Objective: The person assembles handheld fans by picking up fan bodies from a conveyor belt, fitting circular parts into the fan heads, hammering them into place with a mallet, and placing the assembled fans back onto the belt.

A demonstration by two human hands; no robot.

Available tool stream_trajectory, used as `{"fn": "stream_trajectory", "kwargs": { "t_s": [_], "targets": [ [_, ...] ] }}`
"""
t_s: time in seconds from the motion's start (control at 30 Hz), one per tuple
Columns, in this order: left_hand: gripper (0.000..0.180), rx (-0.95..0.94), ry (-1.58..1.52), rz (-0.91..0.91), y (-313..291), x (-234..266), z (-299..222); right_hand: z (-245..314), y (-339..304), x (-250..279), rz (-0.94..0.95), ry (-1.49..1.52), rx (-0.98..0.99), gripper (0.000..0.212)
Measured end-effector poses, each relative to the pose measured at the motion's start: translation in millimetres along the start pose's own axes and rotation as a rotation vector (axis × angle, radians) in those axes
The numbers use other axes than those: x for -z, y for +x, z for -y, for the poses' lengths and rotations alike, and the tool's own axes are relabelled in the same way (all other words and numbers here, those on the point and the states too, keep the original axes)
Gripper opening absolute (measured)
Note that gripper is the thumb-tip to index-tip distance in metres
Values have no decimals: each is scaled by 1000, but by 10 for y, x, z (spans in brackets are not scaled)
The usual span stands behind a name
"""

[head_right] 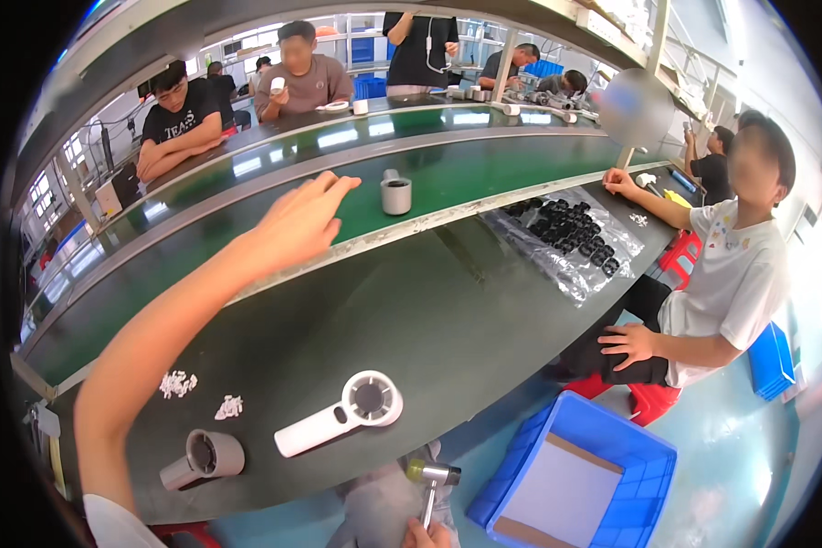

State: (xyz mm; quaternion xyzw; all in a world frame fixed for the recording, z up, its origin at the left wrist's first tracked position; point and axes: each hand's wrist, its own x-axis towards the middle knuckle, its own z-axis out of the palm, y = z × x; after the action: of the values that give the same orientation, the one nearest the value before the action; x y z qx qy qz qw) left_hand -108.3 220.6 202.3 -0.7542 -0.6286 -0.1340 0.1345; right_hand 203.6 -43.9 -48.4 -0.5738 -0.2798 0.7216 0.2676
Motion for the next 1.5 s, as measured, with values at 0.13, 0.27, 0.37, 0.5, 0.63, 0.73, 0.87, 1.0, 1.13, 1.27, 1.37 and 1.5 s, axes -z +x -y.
{"fn": "stream_trajectory", "kwargs": {
  "t_s": [0.13,0.27,0.37,0.5,0.63,0.73,0.87,1.0,1.13,1.27,1.37,1.5],
  "targets": [
    [66,362,-233,42,732,-759,258,-30,65,5,23,-26,20,32],
    [70,602,-268,-116,1119,-1302,149,36,45,56,-11,-17,-8,32],
    [61,619,-253,-170,1223,-1514,191,61,76,98,-14,56,-22,31],
    [55,431,-227,-419,1096,-1329,282,67,113,142,-29,76,-25,29],
    [62,118,-611,-549,724,-518,-146,-1,151,239,-42,82,-11,27],
    [67,-121,-665,-529,192,37,-581,-53,149,264,-44,117,-2,29],
    [77,-281,-749,-427,-520,532,-1068,-122,104,249,-37,84,20,29],
    [85,-347,-784,-311,-982,832,-1372,-130,69,192,-27,34,100,29],
    [92,-540,-949,-309,-1120,892,-1484,-110,25,171,6,29,83,29],
    [93,-580,-963,-330,-1167,953,-1545,-109,13,166,-4,58,69,30],
    [90,-583,-937,-320,-1163,986,-1553,-104,49,214,-21,28,94,31],
    [57,-527,-845,-417,-1202,964,-1626,-124,15,212,-87,32,120,34]
  ]
}}
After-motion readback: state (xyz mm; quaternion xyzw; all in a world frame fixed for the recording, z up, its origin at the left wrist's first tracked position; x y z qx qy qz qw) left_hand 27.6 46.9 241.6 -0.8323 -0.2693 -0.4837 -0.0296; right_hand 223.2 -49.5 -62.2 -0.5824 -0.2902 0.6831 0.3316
